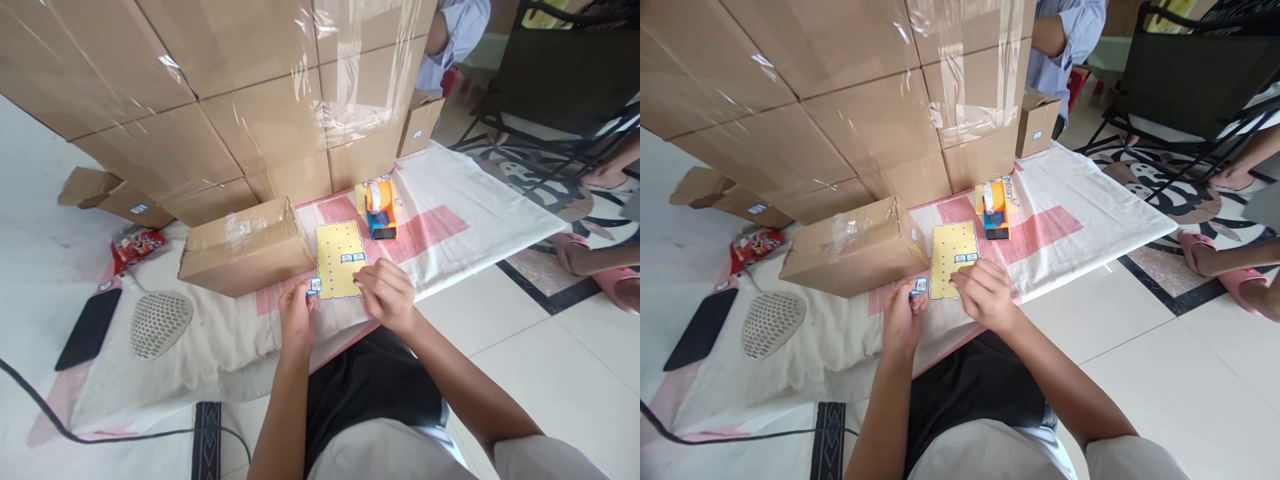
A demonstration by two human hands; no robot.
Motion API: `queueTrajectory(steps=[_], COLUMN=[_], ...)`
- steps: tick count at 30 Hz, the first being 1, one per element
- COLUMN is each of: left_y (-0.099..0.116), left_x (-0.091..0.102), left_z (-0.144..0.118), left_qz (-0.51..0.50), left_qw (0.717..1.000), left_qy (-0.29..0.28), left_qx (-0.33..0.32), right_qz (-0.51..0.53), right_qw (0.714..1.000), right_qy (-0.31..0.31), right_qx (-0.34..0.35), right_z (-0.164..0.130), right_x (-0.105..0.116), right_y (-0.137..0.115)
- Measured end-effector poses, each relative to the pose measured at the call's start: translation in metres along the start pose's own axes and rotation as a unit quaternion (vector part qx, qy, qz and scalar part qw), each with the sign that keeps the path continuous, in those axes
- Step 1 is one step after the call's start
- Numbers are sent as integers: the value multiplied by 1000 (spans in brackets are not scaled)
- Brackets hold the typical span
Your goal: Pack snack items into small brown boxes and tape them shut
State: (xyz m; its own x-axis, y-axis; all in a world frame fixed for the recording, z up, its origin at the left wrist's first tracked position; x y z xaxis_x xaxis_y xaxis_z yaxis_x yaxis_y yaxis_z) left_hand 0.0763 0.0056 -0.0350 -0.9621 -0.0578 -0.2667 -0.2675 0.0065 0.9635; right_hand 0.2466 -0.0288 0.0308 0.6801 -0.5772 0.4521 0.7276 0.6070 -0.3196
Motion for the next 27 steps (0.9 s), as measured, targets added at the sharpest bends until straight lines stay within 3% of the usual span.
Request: queueTrajectory(steps=[2, 4, 7, 14, 19, 21, 24, 27], left_y=[2, 6, 12, 11, 11, 13, 24, 35], left_x=[1, 0, -5, -2, 4, 4, 2, -8], left_z=[-3, -7, -12, -2, -1, -3, -11, -22], left_qz=[19, 46, 88, 128, 161, 179, 237, 284], left_qw=[1000, 998, 992, 984, 972, 967, 954, 926], left_qy=[6, -11, -55, -116, -160, -157, -102, -80], left_qx=[-25, -51, -72, -50, -63, -84, -153, -237], right_qz=[65, 130, 171, 173, 155, 103, 23, -34], right_qw=[993, 973, 956, 957, 954, 968, 989, 990], right_qy=[-42, -134, -193, -216, -232, -193, -106, -118], right_qx=[-84, -140, -141, -86, -107, -127, -104, -65], right_z=[3, 4, 5, 0, -6, -8, -13, -18], right_x=[-5, -19, -28, -26, -32, -29, -18, -18], right_y=[9, 11, 7, 1, 4, 6, -1, -15])
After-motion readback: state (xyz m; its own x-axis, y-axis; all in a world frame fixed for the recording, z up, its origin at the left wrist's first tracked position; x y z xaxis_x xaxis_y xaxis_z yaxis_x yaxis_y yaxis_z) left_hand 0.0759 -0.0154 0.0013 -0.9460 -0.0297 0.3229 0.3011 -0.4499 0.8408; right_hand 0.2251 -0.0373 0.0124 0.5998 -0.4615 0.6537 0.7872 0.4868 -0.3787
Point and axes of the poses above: each hand's wrist, its own z-axis towards the middle knuckle, its own x-axis out of the back of the hand, y = z × x, the point moved 6 cm from there along z, towards the middle knuckle, and after that the axes turned 12 degrees about -z, right-handed, at the moved point
